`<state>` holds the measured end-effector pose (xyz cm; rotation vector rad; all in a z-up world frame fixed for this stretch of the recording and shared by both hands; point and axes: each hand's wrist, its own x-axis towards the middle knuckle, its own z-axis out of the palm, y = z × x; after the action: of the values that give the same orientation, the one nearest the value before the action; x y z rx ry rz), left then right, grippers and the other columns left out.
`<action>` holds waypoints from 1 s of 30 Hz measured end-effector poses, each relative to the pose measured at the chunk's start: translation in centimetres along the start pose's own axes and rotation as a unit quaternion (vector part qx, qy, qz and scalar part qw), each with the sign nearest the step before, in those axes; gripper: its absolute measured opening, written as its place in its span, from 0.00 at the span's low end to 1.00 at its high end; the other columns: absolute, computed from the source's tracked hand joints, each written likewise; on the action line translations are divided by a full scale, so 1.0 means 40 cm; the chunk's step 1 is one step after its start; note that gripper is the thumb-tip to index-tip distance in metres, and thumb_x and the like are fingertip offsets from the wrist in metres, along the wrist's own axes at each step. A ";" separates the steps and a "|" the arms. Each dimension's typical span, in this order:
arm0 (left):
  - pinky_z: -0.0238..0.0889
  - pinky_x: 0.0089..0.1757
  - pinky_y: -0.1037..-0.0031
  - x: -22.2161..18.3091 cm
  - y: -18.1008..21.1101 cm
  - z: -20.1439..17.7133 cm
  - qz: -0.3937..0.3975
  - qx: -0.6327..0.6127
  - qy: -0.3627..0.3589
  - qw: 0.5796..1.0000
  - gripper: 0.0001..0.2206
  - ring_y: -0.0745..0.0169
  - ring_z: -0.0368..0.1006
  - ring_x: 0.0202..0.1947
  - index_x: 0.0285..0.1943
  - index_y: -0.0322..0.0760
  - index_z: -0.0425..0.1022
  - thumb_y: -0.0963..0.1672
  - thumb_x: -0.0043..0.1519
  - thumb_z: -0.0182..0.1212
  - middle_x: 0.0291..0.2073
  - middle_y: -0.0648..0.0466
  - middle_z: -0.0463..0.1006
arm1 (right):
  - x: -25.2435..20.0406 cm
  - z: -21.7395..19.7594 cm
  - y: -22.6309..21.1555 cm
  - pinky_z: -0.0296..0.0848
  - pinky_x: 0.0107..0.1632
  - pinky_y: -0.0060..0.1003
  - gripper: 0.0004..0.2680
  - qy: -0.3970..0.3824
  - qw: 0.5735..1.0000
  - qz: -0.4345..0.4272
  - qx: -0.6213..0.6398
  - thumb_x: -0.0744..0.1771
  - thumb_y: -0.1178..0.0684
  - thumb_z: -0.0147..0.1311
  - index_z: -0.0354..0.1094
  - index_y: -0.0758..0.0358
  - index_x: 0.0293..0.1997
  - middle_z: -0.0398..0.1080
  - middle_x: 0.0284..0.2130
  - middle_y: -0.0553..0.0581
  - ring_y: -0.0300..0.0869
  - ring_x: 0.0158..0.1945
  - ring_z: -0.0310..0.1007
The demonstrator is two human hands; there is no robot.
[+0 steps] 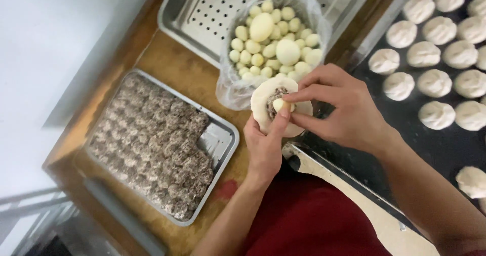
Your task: Manually filling and shaping dough buns with meat and quail eggs in a production setting.
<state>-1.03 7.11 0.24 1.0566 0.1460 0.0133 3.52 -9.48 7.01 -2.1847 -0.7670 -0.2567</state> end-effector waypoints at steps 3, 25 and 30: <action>0.71 0.47 0.74 0.013 -0.048 0.008 0.001 0.063 -0.002 0.998 0.17 0.65 0.75 0.47 0.62 0.23 0.74 0.42 0.67 0.65 0.50 0.49 0.80 | -0.020 -0.056 -0.020 0.77 0.44 0.34 0.17 -0.022 0.999 0.027 0.004 0.61 0.52 0.70 0.77 0.56 0.54 0.72 0.43 0.54 0.40 0.45 0.75; 0.71 0.47 0.73 0.012 0.008 0.112 -0.134 -0.029 -0.091 0.986 0.16 0.65 0.76 0.46 0.59 0.25 0.74 0.41 0.64 0.66 0.48 0.50 0.80 | -0.197 -0.140 0.036 0.78 0.37 0.30 0.11 0.009 0.930 0.350 0.116 0.63 0.54 0.66 0.78 0.59 0.49 0.80 0.33 0.50 0.36 0.36 0.80; 0.72 0.48 0.77 0.000 0.042 0.137 -0.087 0.117 -0.160 0.976 0.17 0.69 0.76 0.47 0.62 0.28 0.76 0.42 0.65 0.65 0.48 0.51 0.81 | -0.239 -0.186 0.100 0.76 0.36 0.27 0.08 -0.011 0.997 0.062 -0.048 0.64 0.52 0.68 0.78 0.56 0.45 0.80 0.38 0.52 0.33 0.39 0.81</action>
<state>-0.23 3.18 4.36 1.2624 -0.0552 -0.3387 -1.23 -21.22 5.55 -2.3206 -0.6389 -0.2098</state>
